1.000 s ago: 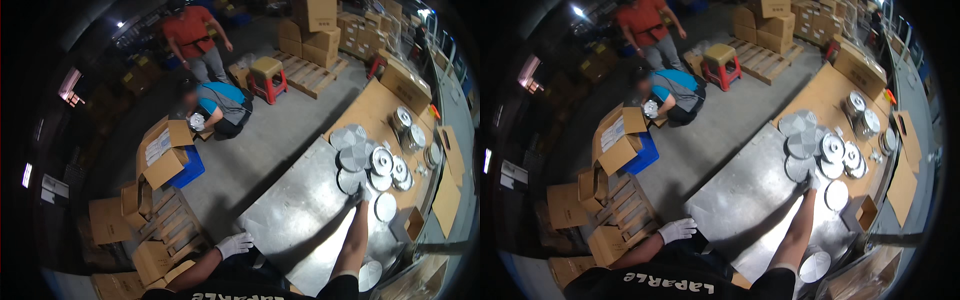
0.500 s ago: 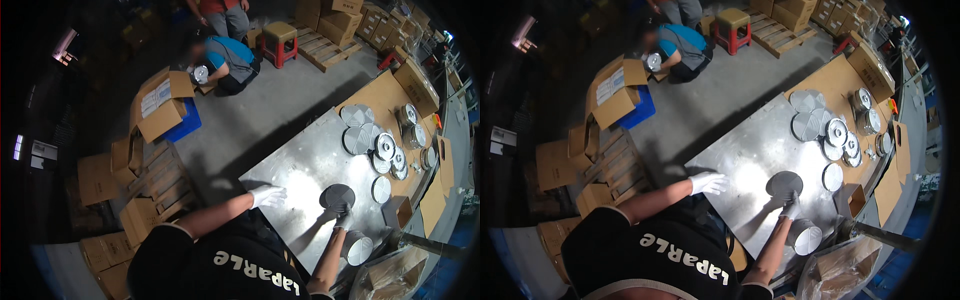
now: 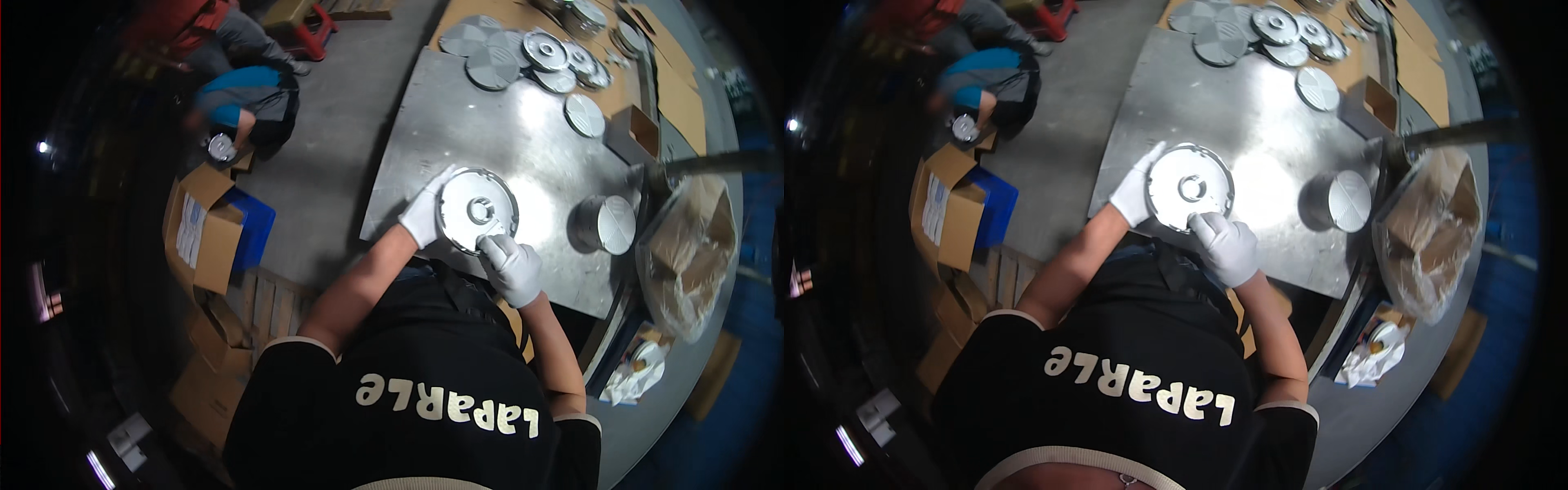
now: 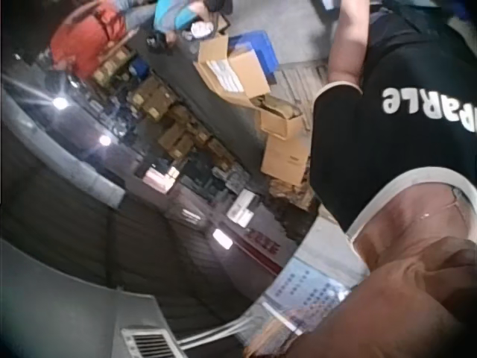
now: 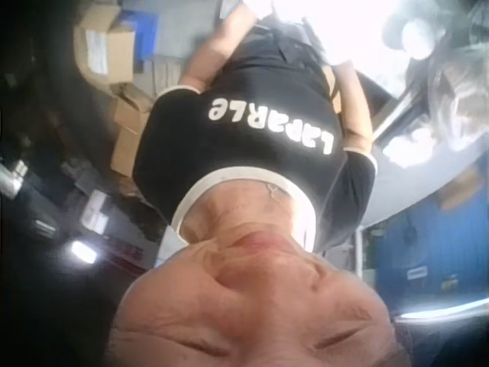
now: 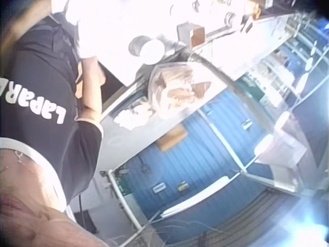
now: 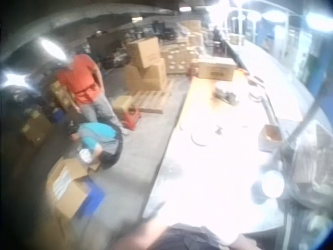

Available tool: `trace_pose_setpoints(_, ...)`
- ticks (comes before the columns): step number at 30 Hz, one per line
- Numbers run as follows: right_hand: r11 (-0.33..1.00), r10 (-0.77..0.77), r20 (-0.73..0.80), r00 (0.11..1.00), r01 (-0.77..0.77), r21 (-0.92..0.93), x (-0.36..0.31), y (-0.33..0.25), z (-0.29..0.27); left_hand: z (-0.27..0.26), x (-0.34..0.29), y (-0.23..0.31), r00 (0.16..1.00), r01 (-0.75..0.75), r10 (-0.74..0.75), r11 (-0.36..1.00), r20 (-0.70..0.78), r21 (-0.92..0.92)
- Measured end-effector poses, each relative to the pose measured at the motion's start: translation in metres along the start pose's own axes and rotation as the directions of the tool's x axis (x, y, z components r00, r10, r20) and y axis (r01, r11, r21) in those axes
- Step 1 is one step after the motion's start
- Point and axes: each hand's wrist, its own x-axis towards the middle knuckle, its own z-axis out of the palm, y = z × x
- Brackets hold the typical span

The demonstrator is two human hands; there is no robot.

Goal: The recorder is inspecting and cleaning circular metal industrial parts on a fabrication table.

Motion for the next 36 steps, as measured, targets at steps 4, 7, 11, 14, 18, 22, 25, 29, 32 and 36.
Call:
trace_pose_setpoints(4, 0.979, 0.114, -0.072, 0.991, -0.1, 0.176, -0.011, -0.013, -0.006, 0.003, -0.012, -0.007, 1.0, -0.013, 0.014, 0.999, -0.022, 0.051)
trace_pose_setpoints(7, 0.905, 0.249, -0.141, 0.958, -0.178, 0.387, -0.016, -0.022, -0.022, 0.005, -0.021, -0.011, 0.994, -0.096, 0.1, 0.99, -0.039, 0.105)
trace_pose_setpoints(11, 0.523, 0.778, -0.163, 0.607, -0.482, 0.703, -0.031, -0.032, -0.015, 0.019, -0.035, -0.016, 0.981, -0.124, 0.153, 0.967, -0.116, 0.224)
trace_pose_setpoints(14, 0.119, 0.93, 0.144, 0.339, -0.647, 0.753, -0.038, -0.021, -0.009, 0.025, -0.042, -0.021, 0.965, -0.173, 0.222, 0.937, -0.136, 0.302)
trace_pose_setpoints(18, -0.02, 0.766, 0.422, 0.485, -0.638, 0.77, -0.052, -0.019, 0.012, 0.031, -0.05, -0.025, 0.966, -0.185, 0.243, 0.889, -0.089, 0.42)
trace_pose_setpoints(22, -0.223, 0.646, 0.574, 0.504, -0.594, 0.773, -0.045, -0.025, 0.008, 0.03, -0.055, -0.028, 0.935, -0.226, 0.35, 0.703, -0.052, 0.674)
trace_pose_setpoints(25, -0.268, 0.64, 0.575, 0.511, -0.552, 0.79, -0.05, -0.024, 0.016, 0.025, -0.056, -0.032, 0.918, -0.261, 0.396, 0.655, -0.028, 0.709)
trace_pose_setpoints(29, -0.241, 0.649, 0.527, 0.549, -0.508, 0.827, -0.053, -0.025, 0.016, 0.014, -0.054, -0.03, 0.89, -0.258, 0.453, 0.601, -0.056, 0.756)
trace_pose_setpoints(32, -0.217, 0.689, 0.487, 0.536, -0.489, 0.845, -0.052, -0.029, 0.011, 0.014, -0.051, -0.028, 0.944, -0.231, 0.322, 0.803, -0.074, 0.55)
trace_pose_setpoints(36, -0.222, 0.734, 0.471, 0.488, -0.483, 0.847, -0.043, -0.035, -0.007, 0.017, -0.05, -0.029, 0.974, -0.195, 0.223, 0.917, -0.042, 0.348)
